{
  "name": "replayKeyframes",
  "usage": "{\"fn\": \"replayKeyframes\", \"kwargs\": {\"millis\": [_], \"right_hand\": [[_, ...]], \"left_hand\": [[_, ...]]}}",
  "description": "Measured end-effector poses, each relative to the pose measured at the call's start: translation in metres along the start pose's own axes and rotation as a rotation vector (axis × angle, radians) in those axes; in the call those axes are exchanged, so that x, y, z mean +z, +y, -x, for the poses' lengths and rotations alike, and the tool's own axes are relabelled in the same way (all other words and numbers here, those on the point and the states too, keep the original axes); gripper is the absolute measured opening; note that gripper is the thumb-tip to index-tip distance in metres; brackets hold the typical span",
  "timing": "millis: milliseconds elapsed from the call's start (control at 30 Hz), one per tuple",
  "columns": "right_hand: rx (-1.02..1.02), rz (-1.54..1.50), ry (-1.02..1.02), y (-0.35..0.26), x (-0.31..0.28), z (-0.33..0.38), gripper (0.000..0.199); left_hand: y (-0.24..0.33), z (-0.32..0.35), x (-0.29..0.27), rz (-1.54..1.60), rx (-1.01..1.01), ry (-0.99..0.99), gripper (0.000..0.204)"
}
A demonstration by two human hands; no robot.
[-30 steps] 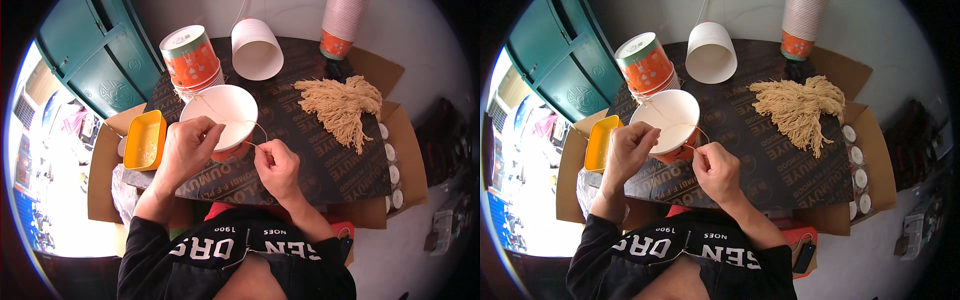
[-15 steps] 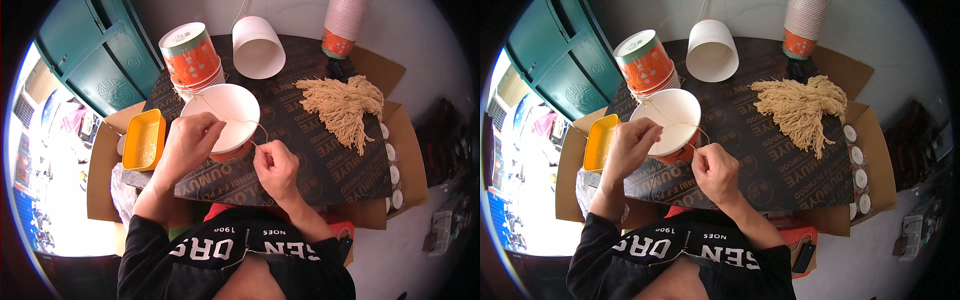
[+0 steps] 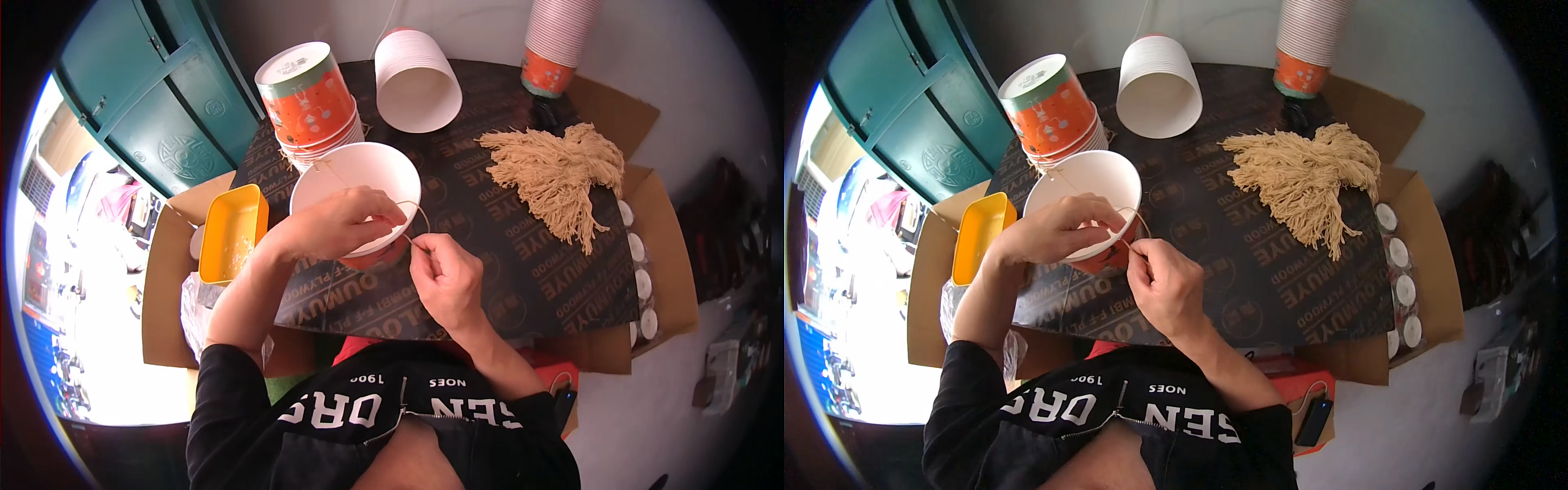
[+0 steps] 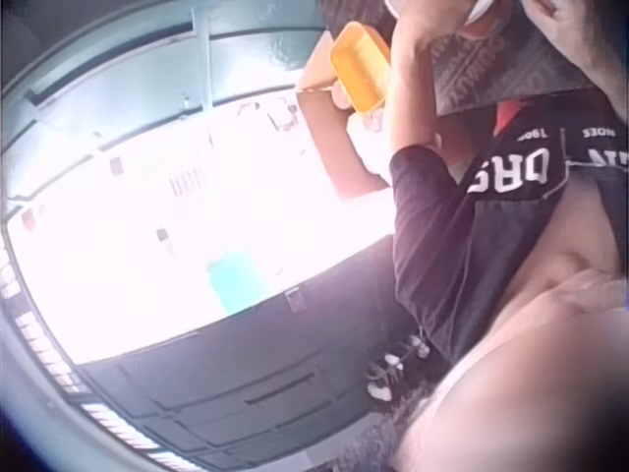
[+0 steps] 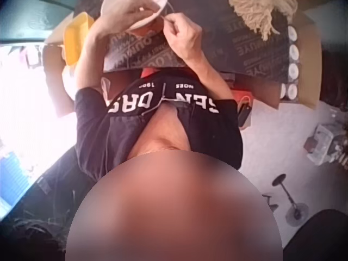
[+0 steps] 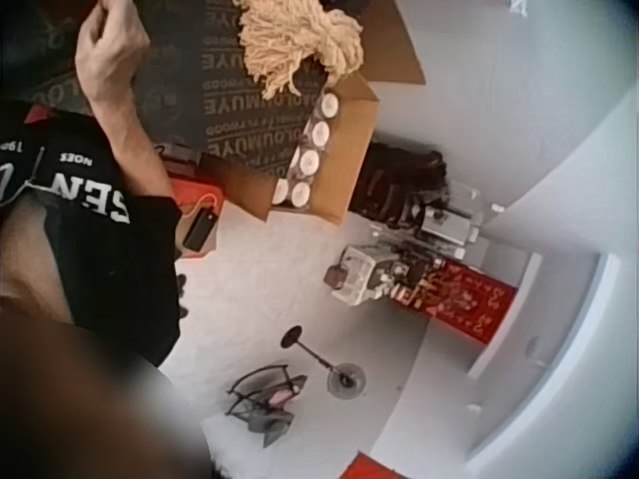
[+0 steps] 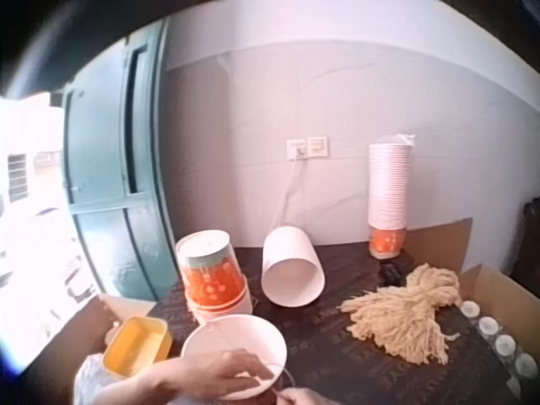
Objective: Threading a thin string or wire through paper cups to assemble a decorative sequence or garland.
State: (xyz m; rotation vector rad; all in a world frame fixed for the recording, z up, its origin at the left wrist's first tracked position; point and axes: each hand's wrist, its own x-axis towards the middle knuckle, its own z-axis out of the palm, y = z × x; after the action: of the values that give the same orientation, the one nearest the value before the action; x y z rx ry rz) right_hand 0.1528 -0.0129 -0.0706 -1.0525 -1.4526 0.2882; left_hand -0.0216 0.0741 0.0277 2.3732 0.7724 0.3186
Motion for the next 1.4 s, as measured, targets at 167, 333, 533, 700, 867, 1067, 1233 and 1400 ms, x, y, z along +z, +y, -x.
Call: {"fn": "replayKeyframes", "kwargs": {"millis": [167, 333, 533, 700, 867, 1067, 1233, 1400], "right_hand": [[-0.039, 0.024, 0.004, 0.004, 0.002, -0.002, 0.014], [-0.038, 0.033, -0.002, 0.004, 0.006, -0.002, 0.013], [-0.056, 0.044, 0.005, 0.002, 0.008, -0.005, 0.012], [-0.079, 0.065, 0.006, 0.0, 0.009, -0.006, 0.011], [-0.06, 0.049, -0.008, 0.0, 0.008, -0.006, 0.011], [-0.029, 0.221, -0.13, -0.006, -0.017, -0.008, 0.012], [-0.101, 0.173, -0.126, -0.012, -0.019, -0.019, 0.009], [-0.107, 0.137, -0.154, -0.012, -0.017, -0.023, 0.009]], "left_hand": [[0.002, -0.002, 0.0, 0.018, -0.018, -0.003, 0.022], [0.001, -0.003, -0.002, 0.022, -0.027, -0.025, 0.021], [0.002, -0.005, -0.001, 0.041, -0.033, -0.039, 0.022], [-0.004, -0.006, 0.004, 0.079, -0.053, -0.013, 0.019], [-0.001, -0.005, 0.004, 0.011, -0.103, -0.013, 0.016], [0.013, 0.012, 0.005, 0.023, -0.209, 0.2, 0.012], [0.016, 0.013, 0.015, 0.221, -0.202, 0.304, 0.012], [0.01, 0.005, 0.015, 0.647, -0.212, 0.236, 0.012]]}}
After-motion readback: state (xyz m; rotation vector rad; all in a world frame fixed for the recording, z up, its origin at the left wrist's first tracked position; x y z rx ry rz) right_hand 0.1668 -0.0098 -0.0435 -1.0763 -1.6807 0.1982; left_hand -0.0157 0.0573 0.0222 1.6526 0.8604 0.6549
